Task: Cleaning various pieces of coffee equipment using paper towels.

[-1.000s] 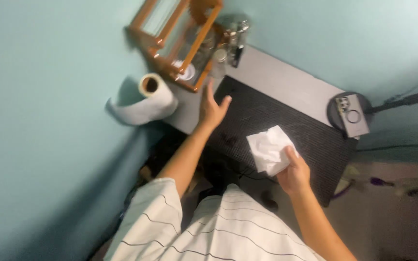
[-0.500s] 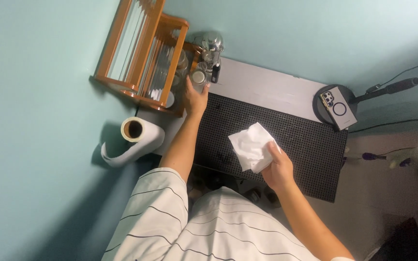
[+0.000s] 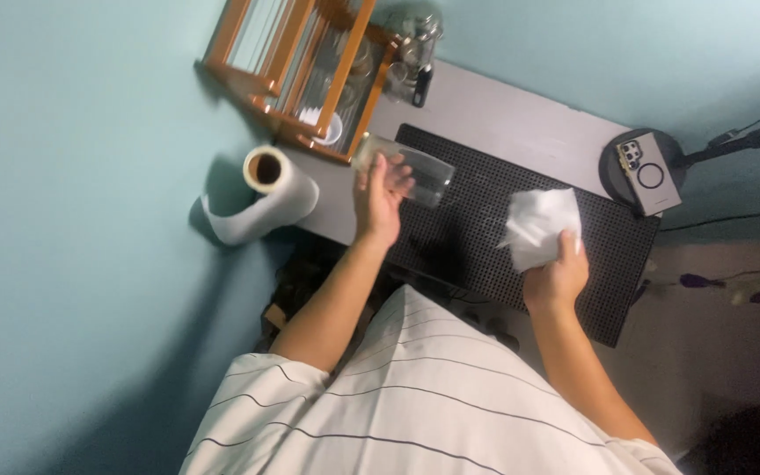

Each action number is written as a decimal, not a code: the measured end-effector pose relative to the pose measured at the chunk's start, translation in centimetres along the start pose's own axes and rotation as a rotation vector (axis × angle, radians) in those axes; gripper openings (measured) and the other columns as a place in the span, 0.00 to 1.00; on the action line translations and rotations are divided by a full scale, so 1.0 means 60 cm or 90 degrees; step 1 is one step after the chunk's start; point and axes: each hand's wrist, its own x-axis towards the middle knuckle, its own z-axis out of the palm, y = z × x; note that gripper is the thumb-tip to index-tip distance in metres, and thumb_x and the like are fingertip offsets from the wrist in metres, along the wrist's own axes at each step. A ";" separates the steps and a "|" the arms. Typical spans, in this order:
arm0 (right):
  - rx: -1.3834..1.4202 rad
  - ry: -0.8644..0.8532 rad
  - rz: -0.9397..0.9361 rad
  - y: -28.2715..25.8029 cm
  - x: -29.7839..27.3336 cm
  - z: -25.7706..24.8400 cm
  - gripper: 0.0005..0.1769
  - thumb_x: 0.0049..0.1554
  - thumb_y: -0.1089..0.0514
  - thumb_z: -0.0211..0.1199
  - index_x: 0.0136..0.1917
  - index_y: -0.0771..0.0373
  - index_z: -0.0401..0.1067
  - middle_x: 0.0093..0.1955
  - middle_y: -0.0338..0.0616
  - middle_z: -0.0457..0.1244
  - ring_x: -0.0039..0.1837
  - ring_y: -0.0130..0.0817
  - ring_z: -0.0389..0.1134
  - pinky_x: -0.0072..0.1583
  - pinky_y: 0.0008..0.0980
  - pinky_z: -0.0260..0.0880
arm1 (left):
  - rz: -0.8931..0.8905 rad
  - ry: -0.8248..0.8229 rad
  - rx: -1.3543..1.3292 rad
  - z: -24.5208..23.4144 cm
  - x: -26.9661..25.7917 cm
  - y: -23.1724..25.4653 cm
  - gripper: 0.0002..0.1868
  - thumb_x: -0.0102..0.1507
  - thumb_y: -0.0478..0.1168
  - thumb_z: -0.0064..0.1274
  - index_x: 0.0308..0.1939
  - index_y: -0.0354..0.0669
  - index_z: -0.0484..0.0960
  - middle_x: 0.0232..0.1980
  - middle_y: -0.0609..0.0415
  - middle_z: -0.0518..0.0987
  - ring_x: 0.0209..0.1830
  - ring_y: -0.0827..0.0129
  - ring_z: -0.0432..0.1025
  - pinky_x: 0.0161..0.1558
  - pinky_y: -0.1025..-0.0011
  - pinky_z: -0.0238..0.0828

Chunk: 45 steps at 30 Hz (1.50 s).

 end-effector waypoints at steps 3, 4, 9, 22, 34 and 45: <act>-0.239 -0.175 -0.306 0.007 -0.040 0.018 0.24 0.72 0.51 0.54 0.72 0.70 0.63 0.64 0.54 0.61 0.62 0.43 0.64 0.64 0.43 0.69 | -0.034 -0.031 -0.084 0.019 -0.067 -0.017 0.21 0.68 0.49 0.53 0.60 0.44 0.69 0.49 0.51 0.79 0.47 0.65 0.76 0.47 0.64 0.78; -0.238 -0.181 -0.307 0.010 -0.056 0.028 0.24 0.72 0.51 0.54 0.72 0.70 0.63 0.64 0.54 0.61 0.62 0.43 0.64 0.64 0.43 0.69 | -0.028 -0.031 -0.085 0.038 -0.092 -0.011 0.21 0.68 0.49 0.53 0.60 0.44 0.69 0.49 0.51 0.79 0.47 0.65 0.76 0.47 0.64 0.78; -0.559 -0.580 -0.592 -0.063 -0.142 0.093 0.42 0.57 0.44 0.69 0.74 0.73 0.60 0.71 0.57 0.60 0.73 0.48 0.60 0.73 0.42 0.58 | -0.198 -0.134 -0.271 0.088 -0.186 -0.008 0.30 0.66 0.54 0.57 0.56 0.33 0.66 0.50 0.42 0.78 0.49 0.55 0.78 0.49 0.59 0.81; 0.100 -0.566 0.242 -0.192 -0.172 -0.111 0.28 0.62 0.49 0.60 0.69 0.69 0.65 0.65 0.50 0.65 0.66 0.40 0.67 0.68 0.41 0.67 | 0.204 -0.470 -0.116 0.268 -0.369 -0.088 0.36 0.62 0.49 0.69 0.66 0.42 0.66 0.56 0.46 0.73 0.57 0.56 0.77 0.56 0.54 0.82; 0.006 -0.590 0.366 -0.272 -0.166 -0.169 0.19 0.54 0.59 0.67 0.58 0.65 0.73 0.51 0.42 0.71 0.54 0.32 0.72 0.56 0.34 0.75 | 0.285 -0.379 -0.030 0.221 -0.476 -0.126 0.40 0.61 0.53 0.72 0.70 0.49 0.67 0.62 0.47 0.72 0.66 0.55 0.72 0.69 0.51 0.73; -0.533 -1.401 -0.195 -0.325 -0.181 -0.004 0.07 0.55 0.61 0.72 0.47 0.64 0.79 0.46 0.41 0.73 0.45 0.29 0.74 0.47 0.31 0.75 | -0.228 -0.651 0.122 0.101 -0.584 -0.043 0.41 0.64 0.57 0.66 0.69 0.33 0.68 0.60 0.43 0.74 0.55 0.58 0.76 0.58 0.53 0.77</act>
